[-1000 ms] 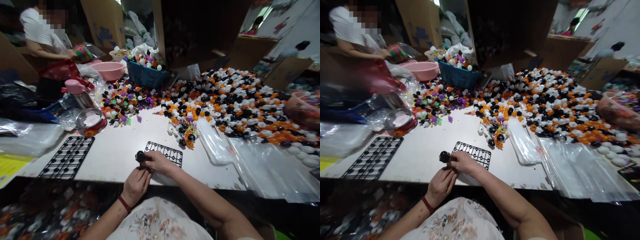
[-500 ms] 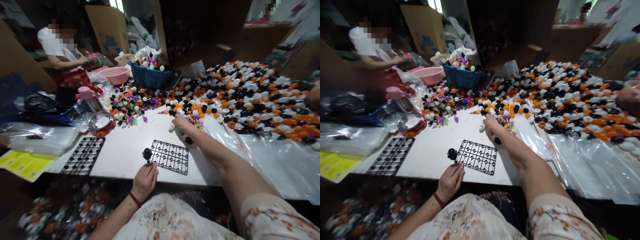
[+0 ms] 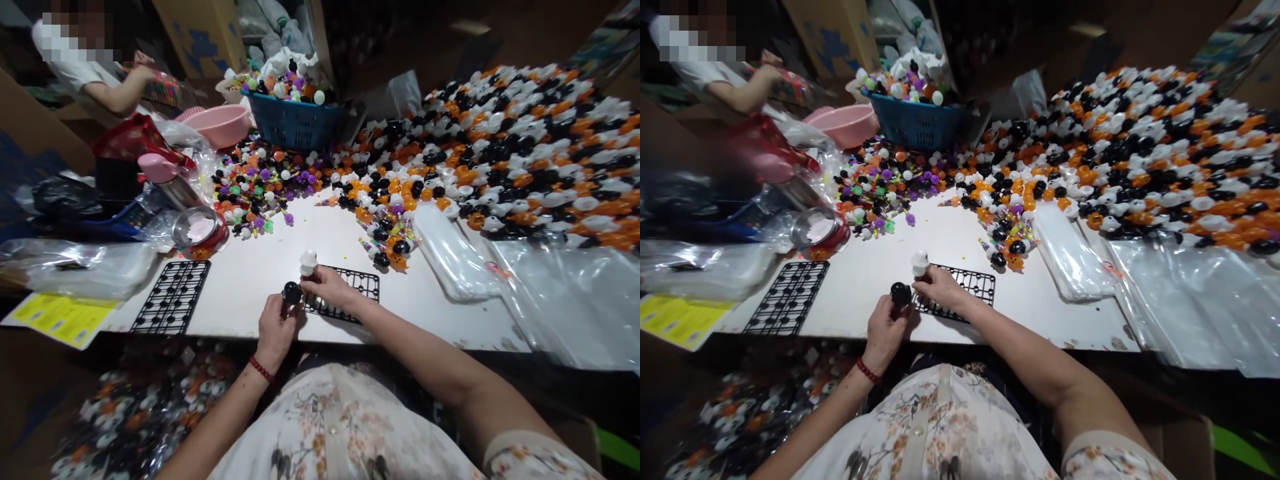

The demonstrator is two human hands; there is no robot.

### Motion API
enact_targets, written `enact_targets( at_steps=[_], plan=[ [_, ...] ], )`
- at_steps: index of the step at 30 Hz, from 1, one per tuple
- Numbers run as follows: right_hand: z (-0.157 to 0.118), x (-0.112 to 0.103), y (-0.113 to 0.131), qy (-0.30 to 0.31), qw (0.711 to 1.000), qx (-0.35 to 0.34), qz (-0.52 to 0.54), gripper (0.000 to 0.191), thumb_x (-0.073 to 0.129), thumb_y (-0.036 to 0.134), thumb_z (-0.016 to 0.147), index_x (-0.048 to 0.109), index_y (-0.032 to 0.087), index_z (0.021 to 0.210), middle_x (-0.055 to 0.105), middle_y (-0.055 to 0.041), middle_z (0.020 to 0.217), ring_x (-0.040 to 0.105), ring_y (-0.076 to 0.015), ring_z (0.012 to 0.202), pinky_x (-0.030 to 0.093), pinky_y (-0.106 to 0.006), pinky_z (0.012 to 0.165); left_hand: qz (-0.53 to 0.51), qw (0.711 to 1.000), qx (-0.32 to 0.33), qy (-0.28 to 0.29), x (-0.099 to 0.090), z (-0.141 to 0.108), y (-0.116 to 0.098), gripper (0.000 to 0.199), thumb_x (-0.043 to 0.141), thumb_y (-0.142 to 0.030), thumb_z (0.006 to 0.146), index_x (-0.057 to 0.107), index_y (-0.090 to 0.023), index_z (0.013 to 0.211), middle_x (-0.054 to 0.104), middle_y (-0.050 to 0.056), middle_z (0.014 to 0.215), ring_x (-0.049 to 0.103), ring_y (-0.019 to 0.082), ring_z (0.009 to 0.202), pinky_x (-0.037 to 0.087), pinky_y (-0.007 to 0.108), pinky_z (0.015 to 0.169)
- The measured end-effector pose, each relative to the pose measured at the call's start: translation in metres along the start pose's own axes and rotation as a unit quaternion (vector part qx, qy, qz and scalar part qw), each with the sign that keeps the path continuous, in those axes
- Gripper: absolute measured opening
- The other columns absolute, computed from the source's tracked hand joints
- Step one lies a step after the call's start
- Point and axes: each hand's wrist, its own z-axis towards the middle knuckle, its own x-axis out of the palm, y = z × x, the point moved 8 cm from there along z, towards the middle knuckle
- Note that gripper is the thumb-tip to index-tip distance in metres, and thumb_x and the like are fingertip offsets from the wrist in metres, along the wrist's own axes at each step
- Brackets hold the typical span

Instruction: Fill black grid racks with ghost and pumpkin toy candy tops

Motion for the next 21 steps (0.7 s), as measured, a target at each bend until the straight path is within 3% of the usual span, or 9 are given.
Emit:
enact_targets(
  at_steps=[7,12,16,21],
  plan=[
    [-0.009,0.003,0.023,0.01,0.991,-0.044,-0.127,0.011,0.056,0.013,0.079,0.062,0.018,0.086,0.066,-0.0006,0.079,0.06,-0.0162,0.075,0.043,-0.025,0.069,0.004,1.0,0.007,0.021,0.008,0.007,0.0,0.016,0.057,-0.033,0.091,0.066,-0.02,0.091,0.061,0.002,0.085,0.06,0.017,0.077,0.045,0.028,0.067],
    [0.0,-0.003,0.006,-0.007,1.0,-0.006,-0.019,0.01,0.061,0.021,0.078,0.063,0.018,0.087,0.067,0.001,0.076,0.061,-0.0145,0.067,0.045,-0.024,0.064,0.009,1.0,0.003,0.017,0.009,0.007,0.002,0.018,0.058,-0.037,0.091,0.065,-0.021,0.09,0.063,0.002,0.085,0.061,0.017,0.076,0.044,0.028,0.065],
    [0.01,-0.009,-0.01,-0.041,0.996,0.017,0.083,0.02,0.067,0.032,0.077,0.067,0.016,0.088,0.066,0.0012,0.073,0.06,-0.0139,0.066,0.047,-0.025,0.065,0.016,1.0,0.0,0.017,0.009,0.008,0.004,0.02,0.059,-0.039,0.09,0.065,-0.02,0.088,0.063,0.001,0.083,0.061,0.018,0.075,0.044,0.029,0.065],
    [0.008,-0.002,-0.008,-0.029,0.999,0.014,0.029,0.015,0.07,0.028,0.074,0.069,0.018,0.085,0.069,0.001,0.077,0.064,-0.017,0.076,0.048,-0.026,0.071,0.013,1.0,-0.001,0.023,0.009,0.007,0.006,0.02,0.059,-0.039,0.09,0.067,-0.021,0.092,0.065,0.001,0.086,0.062,0.018,0.078,0.045,0.029,0.068]
  ],
)
